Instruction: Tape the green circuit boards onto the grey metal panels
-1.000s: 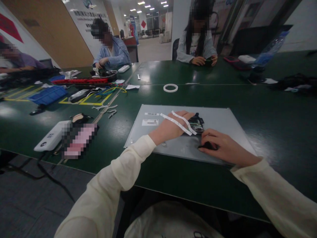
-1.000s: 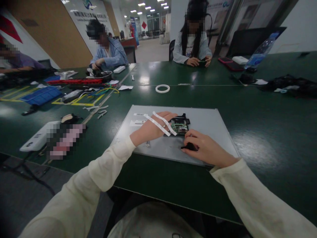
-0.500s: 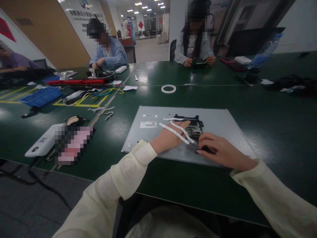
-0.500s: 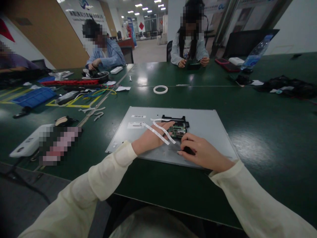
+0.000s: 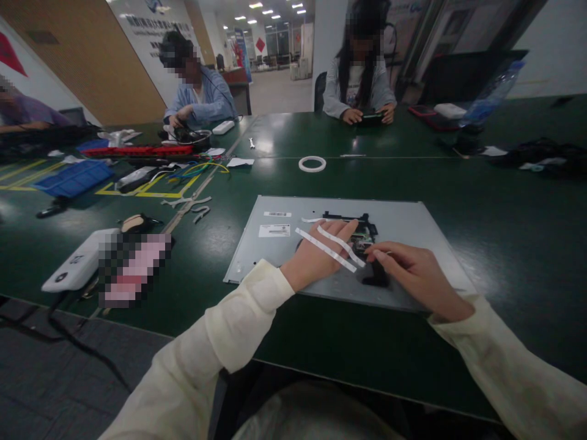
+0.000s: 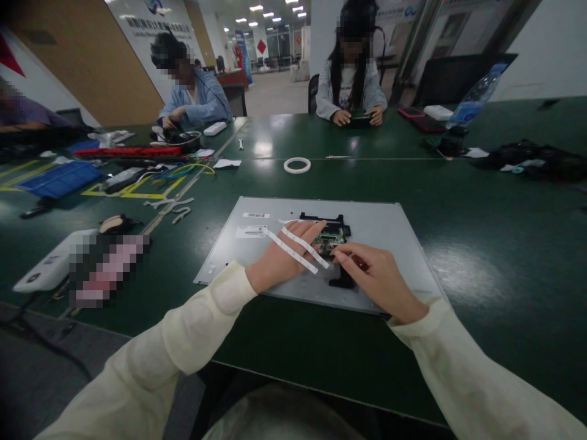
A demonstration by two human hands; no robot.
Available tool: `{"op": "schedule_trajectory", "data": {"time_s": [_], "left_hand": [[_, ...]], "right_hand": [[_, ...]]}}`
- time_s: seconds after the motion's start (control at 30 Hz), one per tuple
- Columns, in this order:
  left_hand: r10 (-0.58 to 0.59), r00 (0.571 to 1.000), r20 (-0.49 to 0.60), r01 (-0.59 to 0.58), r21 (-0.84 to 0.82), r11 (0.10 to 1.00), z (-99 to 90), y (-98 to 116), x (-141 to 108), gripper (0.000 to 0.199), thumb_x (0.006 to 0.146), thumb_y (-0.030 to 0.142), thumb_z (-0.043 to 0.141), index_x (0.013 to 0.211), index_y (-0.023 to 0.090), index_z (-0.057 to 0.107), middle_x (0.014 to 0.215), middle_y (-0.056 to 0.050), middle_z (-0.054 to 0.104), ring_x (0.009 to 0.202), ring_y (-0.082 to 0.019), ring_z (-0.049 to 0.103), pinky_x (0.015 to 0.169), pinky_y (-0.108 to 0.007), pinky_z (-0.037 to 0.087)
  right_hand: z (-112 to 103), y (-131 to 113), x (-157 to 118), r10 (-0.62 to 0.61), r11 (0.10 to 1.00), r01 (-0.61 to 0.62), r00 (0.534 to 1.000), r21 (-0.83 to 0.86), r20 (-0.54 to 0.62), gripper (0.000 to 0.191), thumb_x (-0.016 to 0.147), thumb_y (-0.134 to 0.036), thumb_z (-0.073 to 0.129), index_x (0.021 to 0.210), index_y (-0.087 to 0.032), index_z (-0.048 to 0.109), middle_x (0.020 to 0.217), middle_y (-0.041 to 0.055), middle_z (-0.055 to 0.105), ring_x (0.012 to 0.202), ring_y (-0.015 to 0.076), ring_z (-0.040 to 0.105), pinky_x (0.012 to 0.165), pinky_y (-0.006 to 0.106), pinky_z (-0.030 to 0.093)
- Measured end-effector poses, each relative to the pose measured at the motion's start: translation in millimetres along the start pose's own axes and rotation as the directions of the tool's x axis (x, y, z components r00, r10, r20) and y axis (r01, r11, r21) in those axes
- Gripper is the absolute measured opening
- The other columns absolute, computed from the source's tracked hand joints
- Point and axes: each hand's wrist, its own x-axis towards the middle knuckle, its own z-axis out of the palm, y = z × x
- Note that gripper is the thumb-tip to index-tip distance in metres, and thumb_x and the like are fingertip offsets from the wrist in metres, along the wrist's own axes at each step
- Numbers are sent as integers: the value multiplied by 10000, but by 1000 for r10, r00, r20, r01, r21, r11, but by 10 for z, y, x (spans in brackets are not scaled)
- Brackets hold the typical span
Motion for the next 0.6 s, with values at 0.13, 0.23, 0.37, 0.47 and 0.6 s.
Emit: {"op": "schedule_trajectory", "data": {"time_s": [0.13, 0.23, 0.37, 0.47, 0.6], "left_hand": [[-23, 999, -28, 24, 35, 999, -34, 70, -3, 412, 924, 244, 394, 1314, 114, 397, 1286, -129, 542, 1222, -233, 477, 1043, -413, 336], [-33, 998, -51, 36, 53, 998, -43, 106, -6, 413, 934, 266, 374, 1316, 110, 399, 1294, -126, 540, 1236, -233, 462, 1063, -419, 310], [-40, 997, -64, 45, 72, 996, -39, 125, -10, 419, 938, 272, 367, 1320, 103, 391, 1304, -123, 533, 1243, -233, 452, 1077, -424, 292], [-53, 998, -47, 57, 104, 993, -39, 129, -14, 421, 935, 250, 372, 1331, 107, 377, 1317, -129, 522, 1259, -228, 440, 1087, -425, 278], [-76, 997, -24, 79, 155, 985, -53, 87, -21, 420, 920, 201, 388, 1333, 129, 380, 1314, -126, 524, 1271, -248, 428, 1093, -472, 255]], "right_hand": [[41, -100, 0, 111, 987, -117, 992, 106, 61, 391, 852, -482, 495, 941, -152, 686, 781, 57, 678, 595, 143, 584, 526, 244, 444], [69, -147, 1, 138, 974, -153, 985, 166, 99, 392, 837, -487, 515, 937, -148, 684, 749, 53, 670, 589, 142, 576, 525, 240, 442], [86, -146, 13, 134, 961, -165, 980, 221, 147, 361, 819, -484, 551, 873, -153, 684, 844, 61, 674, 674, 156, 594, 597, 255, 465], [65, -130, 27, 136, 942, -181, 976, 284, 169, 337, 802, -479, 582, 806, -154, 669, 798, 57, 656, 685, 157, 581, 613, 260, 463], [-51, -105, 36, 181, 890, -204, 979, 407, 95, 322, 782, -471, 609, 716, -155, 611, 627, 20, 543, 543, 99, 460, 475, 215, 362]]}}
